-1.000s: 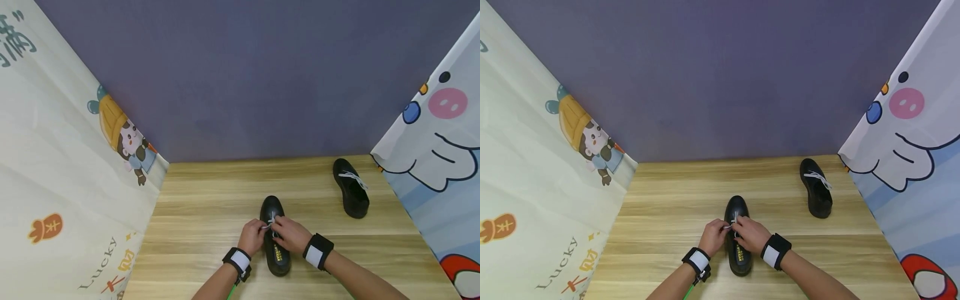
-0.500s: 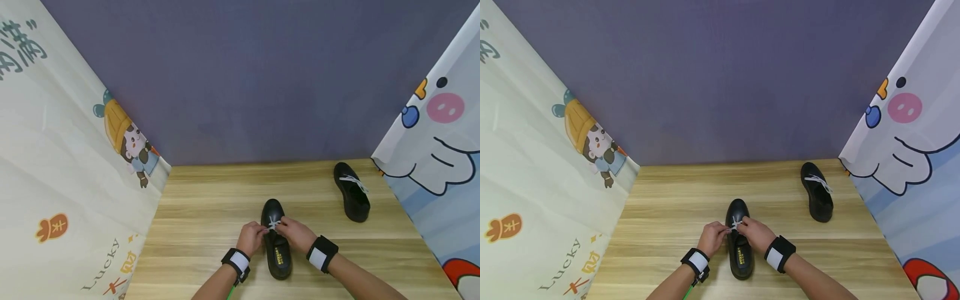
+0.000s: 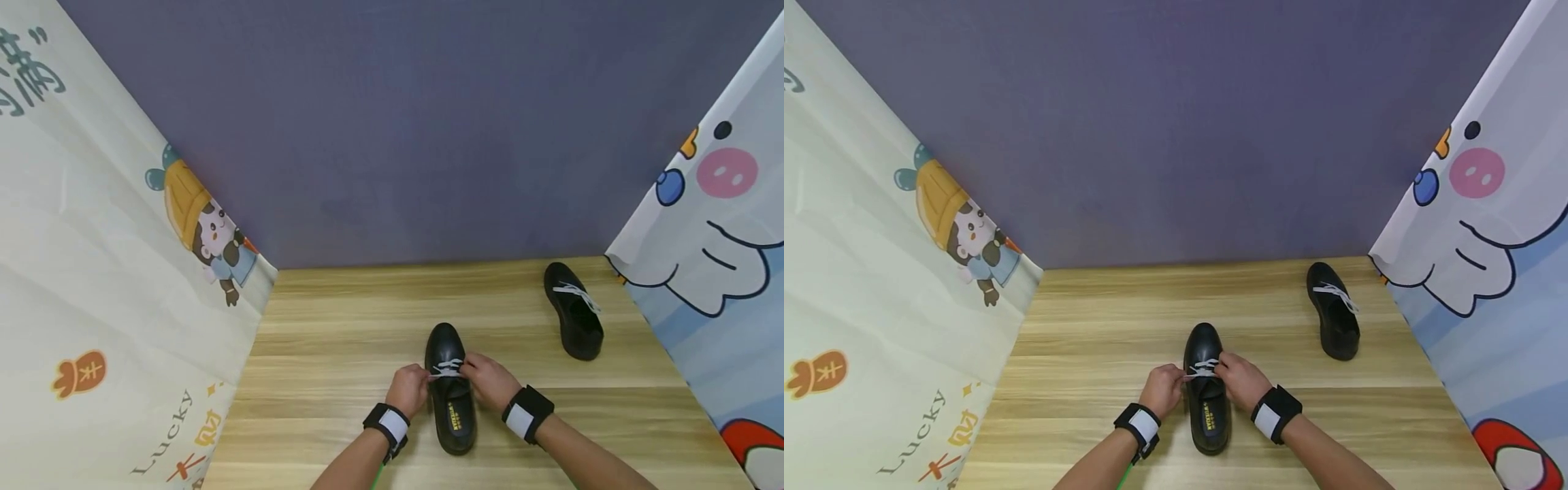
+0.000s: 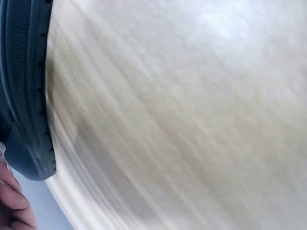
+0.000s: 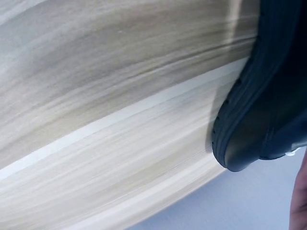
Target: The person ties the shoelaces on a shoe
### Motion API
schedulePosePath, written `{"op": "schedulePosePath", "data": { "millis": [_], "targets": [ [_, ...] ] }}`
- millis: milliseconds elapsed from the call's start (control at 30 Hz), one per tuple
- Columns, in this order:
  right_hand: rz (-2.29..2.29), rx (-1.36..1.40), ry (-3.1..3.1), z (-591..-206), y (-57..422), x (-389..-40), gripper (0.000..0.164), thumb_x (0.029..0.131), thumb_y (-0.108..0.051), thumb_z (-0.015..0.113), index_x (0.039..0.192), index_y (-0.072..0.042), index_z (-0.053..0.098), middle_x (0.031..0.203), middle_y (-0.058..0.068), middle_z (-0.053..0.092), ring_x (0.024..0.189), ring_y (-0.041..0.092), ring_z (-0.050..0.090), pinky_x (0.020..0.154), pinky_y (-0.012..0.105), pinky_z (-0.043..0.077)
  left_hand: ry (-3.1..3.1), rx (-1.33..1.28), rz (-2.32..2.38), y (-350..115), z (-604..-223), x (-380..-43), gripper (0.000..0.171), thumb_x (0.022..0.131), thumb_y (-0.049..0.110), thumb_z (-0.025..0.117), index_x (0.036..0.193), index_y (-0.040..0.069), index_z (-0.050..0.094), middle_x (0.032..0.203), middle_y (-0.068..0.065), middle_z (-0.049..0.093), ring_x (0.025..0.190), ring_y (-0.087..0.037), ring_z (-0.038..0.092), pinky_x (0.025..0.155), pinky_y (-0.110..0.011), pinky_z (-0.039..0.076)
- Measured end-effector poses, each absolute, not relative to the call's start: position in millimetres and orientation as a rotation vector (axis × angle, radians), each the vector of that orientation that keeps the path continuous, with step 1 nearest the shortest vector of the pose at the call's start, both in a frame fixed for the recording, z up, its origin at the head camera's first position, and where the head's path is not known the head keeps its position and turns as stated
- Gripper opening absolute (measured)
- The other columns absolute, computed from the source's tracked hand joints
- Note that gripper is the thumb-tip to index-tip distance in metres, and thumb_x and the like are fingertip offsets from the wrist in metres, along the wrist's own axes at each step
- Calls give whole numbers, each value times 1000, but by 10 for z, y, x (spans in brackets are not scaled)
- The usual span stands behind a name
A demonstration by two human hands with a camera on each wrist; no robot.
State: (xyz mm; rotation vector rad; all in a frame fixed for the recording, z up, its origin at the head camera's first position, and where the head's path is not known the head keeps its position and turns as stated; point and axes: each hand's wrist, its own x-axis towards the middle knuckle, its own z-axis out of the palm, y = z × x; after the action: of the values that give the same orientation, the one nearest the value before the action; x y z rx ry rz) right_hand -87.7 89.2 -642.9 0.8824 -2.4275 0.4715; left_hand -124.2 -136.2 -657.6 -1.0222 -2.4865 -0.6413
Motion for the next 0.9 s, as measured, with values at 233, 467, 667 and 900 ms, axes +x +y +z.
{"op": "schedulePosePath", "data": {
  "millis": [233, 467, 667, 900],
  "targets": [
    [456, 844, -2446, -6447, 883, -832, 24, 63, 13, 69, 78, -6, 66, 82, 1, 51, 70, 14, 53, 60, 31, 49, -2474, -1002, -640, -1401, -6631, -1256, 12, 77, 0, 76, 74, 11, 76, 67, 3, 67, 61, -10, 65, 57, -20, 50],
    [461, 806, -2438, -6468, 882, -805, 26, 61, 13, 73, 76, -7, 65, 80, 1, 50, 69, 14, 53, 59, 31, 49, -2465, -992, -672, -1399, -6652, -1255, 12, 77, 0, 77, 73, 11, 77, 67, 2, 68, 62, -10, 65, 58, -20, 50],
    [520, 794, -2421, -6482, 894, -778, 20, 69, 10, 73, 77, -8, 66, 79, -1, 50, 68, 10, 51, 58, 27, 48, -2466, -989, -698, -1413, -6655, -1214, 10, 79, 1, 78, 76, 11, 78, 68, 2, 68, 62, -10, 64, 58, -19, 49],
    [567, 727, -2491, -6420, 934, -742, 16, 79, -5, 82, 92, -9, 74, 89, -1, 56, 75, 8, 56, 63, 27, 50, -2466, -962, -804, -1450, -6618, -1163, 3, 87, 8, 76, 85, 10, 77, 74, 4, 63, 67, -8, 60, 61, -19, 48]
  ]
}}
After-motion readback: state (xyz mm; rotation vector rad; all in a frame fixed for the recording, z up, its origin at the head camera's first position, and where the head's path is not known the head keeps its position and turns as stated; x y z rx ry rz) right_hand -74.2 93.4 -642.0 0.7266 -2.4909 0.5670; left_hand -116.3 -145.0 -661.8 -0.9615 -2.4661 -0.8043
